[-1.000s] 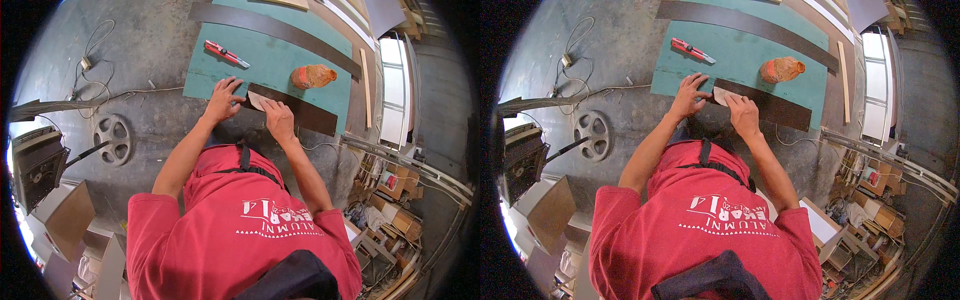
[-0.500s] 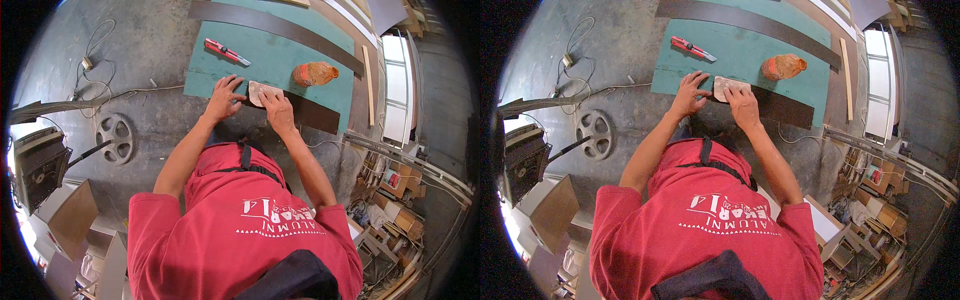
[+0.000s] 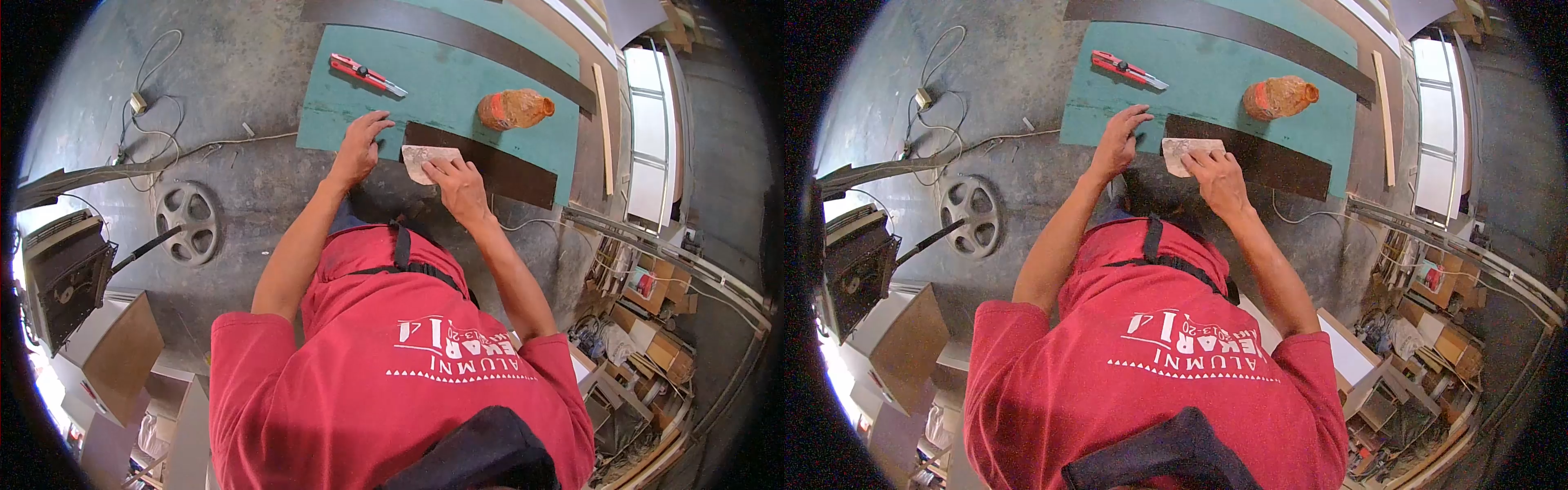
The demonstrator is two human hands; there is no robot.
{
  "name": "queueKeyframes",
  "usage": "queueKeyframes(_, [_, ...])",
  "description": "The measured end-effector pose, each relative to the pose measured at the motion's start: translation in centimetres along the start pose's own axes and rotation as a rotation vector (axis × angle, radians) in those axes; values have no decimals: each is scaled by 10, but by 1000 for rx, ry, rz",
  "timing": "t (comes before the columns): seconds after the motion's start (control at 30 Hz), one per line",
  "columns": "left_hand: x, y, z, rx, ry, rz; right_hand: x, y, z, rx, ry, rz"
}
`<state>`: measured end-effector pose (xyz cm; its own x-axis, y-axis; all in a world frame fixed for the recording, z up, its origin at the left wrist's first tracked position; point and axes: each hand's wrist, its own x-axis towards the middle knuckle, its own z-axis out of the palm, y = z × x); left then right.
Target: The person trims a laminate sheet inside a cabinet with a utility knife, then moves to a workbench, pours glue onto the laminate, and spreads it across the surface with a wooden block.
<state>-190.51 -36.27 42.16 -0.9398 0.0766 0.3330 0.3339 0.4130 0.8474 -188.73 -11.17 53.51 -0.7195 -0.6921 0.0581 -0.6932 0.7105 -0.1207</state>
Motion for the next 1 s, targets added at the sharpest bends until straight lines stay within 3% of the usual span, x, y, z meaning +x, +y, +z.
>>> queueKeyframes(0.23, [2,-1,2,23,13,34,-9,-10,-11,89,-13,-11])
queueKeyframes(0.3, [3,-2,1,127,-12,132,-8,-11,-19,158,-6,-9])
queueKeyframes(0.43, [1,4,-1,200,-45,138,-5,0,-26,182,143,135])
queueKeyframes(0.53, [-6,30,-9,-13,97,-19,0,6,-22,222,210,221])
queueKeyframes(0.6, [-22,49,-16,-221,-24,-658,1,5,-21,357,188,325])
queueKeyframes(0.63, [-30,47,-15,-219,-23,-658,2,3,-22,359,190,324])
queueKeyframes(0.7, [-54,33,-4,-549,-283,-998,2,-2,-23,471,136,439])
queueKeyframes(0.83, [-71,32,20,-789,-167,-1044,1,-4,-29,437,123,470])
queueKeyframes(0.9, [-67,37,21,-896,-103,-968,-3,6,-37,293,193,459])
queueKeyframes(1.0, [-59,37,17,-872,-156,-930,-15,27,-36,124,219,417])
